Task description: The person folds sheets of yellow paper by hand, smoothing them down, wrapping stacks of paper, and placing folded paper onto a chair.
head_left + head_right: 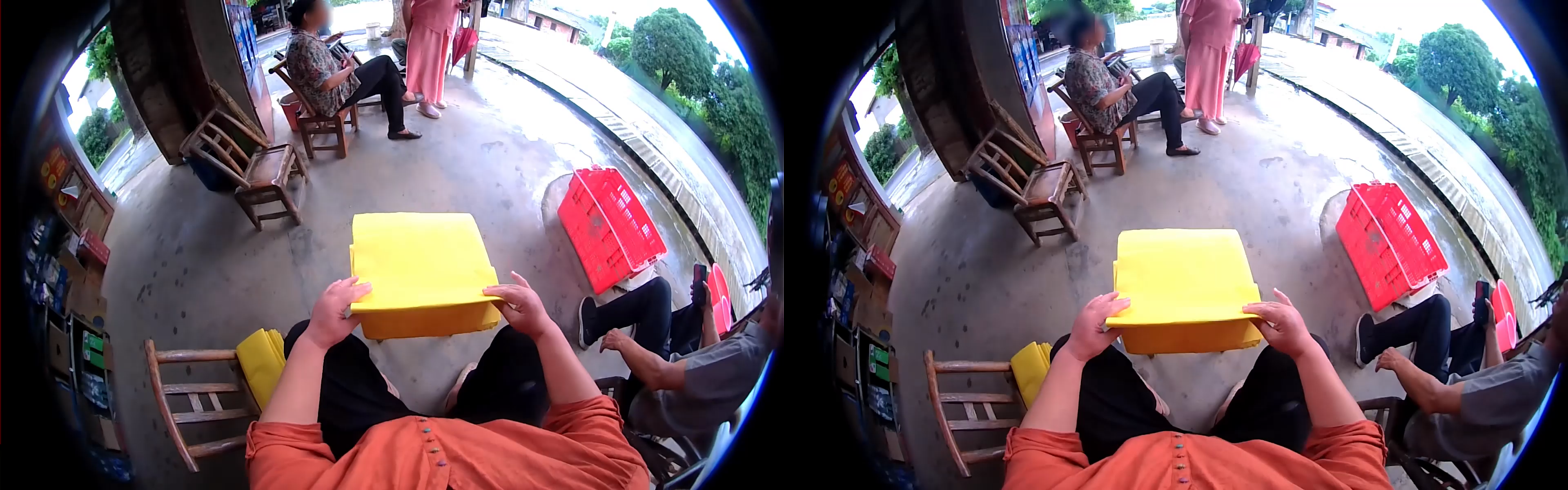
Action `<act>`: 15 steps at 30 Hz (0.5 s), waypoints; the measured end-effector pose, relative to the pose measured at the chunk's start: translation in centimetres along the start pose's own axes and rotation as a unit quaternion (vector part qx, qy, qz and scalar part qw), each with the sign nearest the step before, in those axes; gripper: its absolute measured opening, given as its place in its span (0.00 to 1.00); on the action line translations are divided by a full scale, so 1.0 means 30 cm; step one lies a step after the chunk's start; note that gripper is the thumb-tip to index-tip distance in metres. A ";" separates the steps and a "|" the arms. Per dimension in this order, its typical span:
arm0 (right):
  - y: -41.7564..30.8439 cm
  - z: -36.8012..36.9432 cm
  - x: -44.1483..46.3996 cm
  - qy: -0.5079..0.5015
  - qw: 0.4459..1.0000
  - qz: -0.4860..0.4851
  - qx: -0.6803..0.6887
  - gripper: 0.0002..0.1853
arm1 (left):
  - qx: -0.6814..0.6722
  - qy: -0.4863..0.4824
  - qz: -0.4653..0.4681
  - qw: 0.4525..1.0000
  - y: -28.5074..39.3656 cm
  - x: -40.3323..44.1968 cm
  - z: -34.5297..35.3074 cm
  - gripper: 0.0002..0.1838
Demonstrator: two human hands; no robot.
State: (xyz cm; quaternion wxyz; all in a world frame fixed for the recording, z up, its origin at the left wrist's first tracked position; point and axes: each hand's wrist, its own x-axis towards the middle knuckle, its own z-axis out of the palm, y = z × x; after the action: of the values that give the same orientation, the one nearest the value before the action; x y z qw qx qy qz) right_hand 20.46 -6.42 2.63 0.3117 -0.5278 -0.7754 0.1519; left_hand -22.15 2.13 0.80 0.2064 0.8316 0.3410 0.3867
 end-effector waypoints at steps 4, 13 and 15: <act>-0.005 0.013 -0.059 0.000 0.994 0.052 0.092 0.14 | -0.031 0.022 -0.029 0.999 -0.109 -0.022 0.073 0.12; 0.186 0.112 0.072 0.079 0.965 0.115 0.224 0.10 | -0.119 0.106 -0.155 0.975 -0.152 -0.056 0.141 0.07; 0.221 0.144 0.134 0.076 0.938 0.173 0.291 0.09 | -0.076 0.156 -0.248 0.953 -0.163 -0.050 0.162 0.07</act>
State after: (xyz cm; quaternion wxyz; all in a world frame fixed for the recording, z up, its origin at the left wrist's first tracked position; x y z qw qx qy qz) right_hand 21.48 0.27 -3.11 0.4784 -0.5500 -0.5677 0.3825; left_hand -21.05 4.01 -5.91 0.3026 0.6320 0.5338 0.4734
